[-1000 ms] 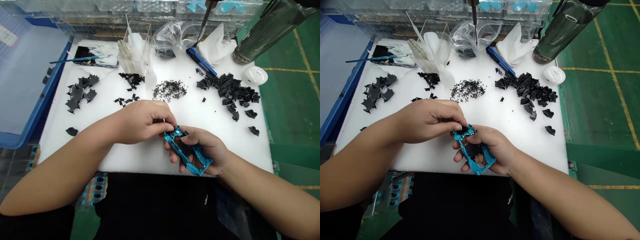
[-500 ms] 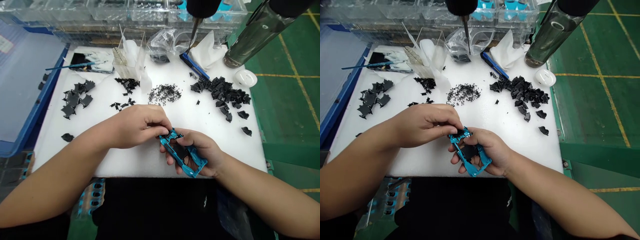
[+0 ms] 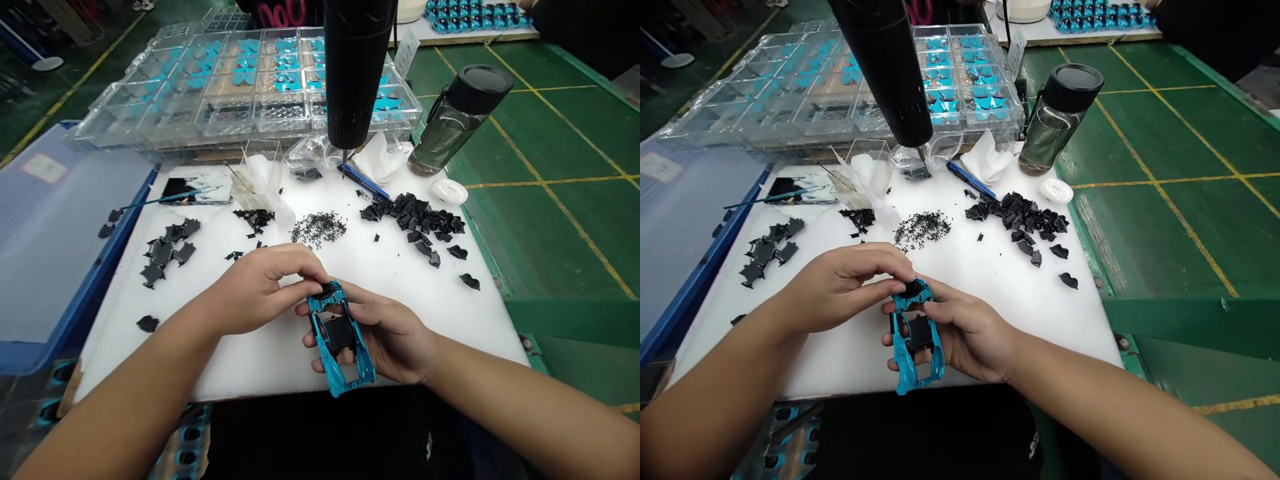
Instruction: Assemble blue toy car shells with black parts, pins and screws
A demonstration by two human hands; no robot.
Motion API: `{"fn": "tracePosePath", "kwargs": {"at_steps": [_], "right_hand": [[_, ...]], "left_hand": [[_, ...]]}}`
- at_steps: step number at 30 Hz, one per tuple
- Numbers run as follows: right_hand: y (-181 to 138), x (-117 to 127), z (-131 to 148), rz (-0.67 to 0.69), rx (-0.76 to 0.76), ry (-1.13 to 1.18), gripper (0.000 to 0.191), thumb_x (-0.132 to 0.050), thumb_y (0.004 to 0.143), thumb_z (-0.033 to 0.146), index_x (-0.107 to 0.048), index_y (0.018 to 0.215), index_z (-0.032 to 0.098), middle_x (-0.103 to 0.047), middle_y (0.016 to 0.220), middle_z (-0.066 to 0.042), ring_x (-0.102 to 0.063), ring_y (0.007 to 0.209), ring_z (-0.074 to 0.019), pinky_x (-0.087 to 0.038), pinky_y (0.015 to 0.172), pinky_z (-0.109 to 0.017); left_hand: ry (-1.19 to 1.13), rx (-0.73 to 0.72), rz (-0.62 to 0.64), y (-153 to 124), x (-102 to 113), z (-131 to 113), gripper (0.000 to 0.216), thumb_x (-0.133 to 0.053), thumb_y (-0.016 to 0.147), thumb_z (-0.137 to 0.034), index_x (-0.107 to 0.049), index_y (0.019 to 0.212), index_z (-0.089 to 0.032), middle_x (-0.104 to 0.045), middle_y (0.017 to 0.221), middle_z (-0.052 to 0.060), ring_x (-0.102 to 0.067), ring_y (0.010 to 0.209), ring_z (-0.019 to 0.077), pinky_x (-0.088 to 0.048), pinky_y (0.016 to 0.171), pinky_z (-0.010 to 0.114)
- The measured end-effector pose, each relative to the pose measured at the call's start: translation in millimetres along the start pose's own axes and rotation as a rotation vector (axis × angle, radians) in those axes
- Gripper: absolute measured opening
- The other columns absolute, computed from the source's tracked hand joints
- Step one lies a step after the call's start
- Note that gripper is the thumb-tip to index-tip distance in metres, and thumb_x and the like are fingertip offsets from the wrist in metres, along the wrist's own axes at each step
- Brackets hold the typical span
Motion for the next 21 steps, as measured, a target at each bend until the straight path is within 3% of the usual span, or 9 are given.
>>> {"fn": "tracePosePath", "kwargs": {"at_steps": [6,12,21], "right_hand": [[-1,2,-2,0.000,0.048,-0.027,0.036,-0.068,0.090,0.026,-0.059,0.125,0.025,-0.054,0.127,-0.009,-0.062,0.105,-0.0222,-0.055,0.085,-0.039],[-2,6,-3,-0.037,0.076,-0.085,0.048,-0.075,0.086,0.034,-0.057,0.129,0.027,-0.055,0.124,-0.009,-0.064,0.100,-0.0205,-0.057,0.080,-0.034],[-3,2,-2,0.044,0.101,-0.009,0.037,-0.065,0.093,0.037,-0.059,0.125,0.021,-0.057,0.121,-0.010,-0.065,0.101,-0.0224,-0.059,0.080,-0.035]], "left_hand": [[0.019,-0.100,0.000,-2,0,-5,0.017,-0.055,0.092,-0.016,-0.066,0.103,-0.022,-0.069,0.099,0.005,-0.064,0.092,0.0139,-0.052,0.081,0.024],[0.048,-0.179,-0.022,-2,1,-10,0.019,-0.054,0.091,-0.013,-0.066,0.104,-0.022,-0.067,0.101,0.006,-0.064,0.091,0.0134,-0.052,0.079,0.023],[0.056,-0.206,-0.006,-2,0,-10,0.022,-0.057,0.090,-0.010,-0.065,0.107,-0.020,-0.065,0.102,0.006,-0.062,0.092,0.0124,-0.052,0.079,0.023]]}}
Point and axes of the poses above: each hand's wrist, its own y-axis towards the middle knuckle, its own x-axis out of the back of the hand, z = x × y, the point moved 7 cm from there along y, towards the middle knuckle
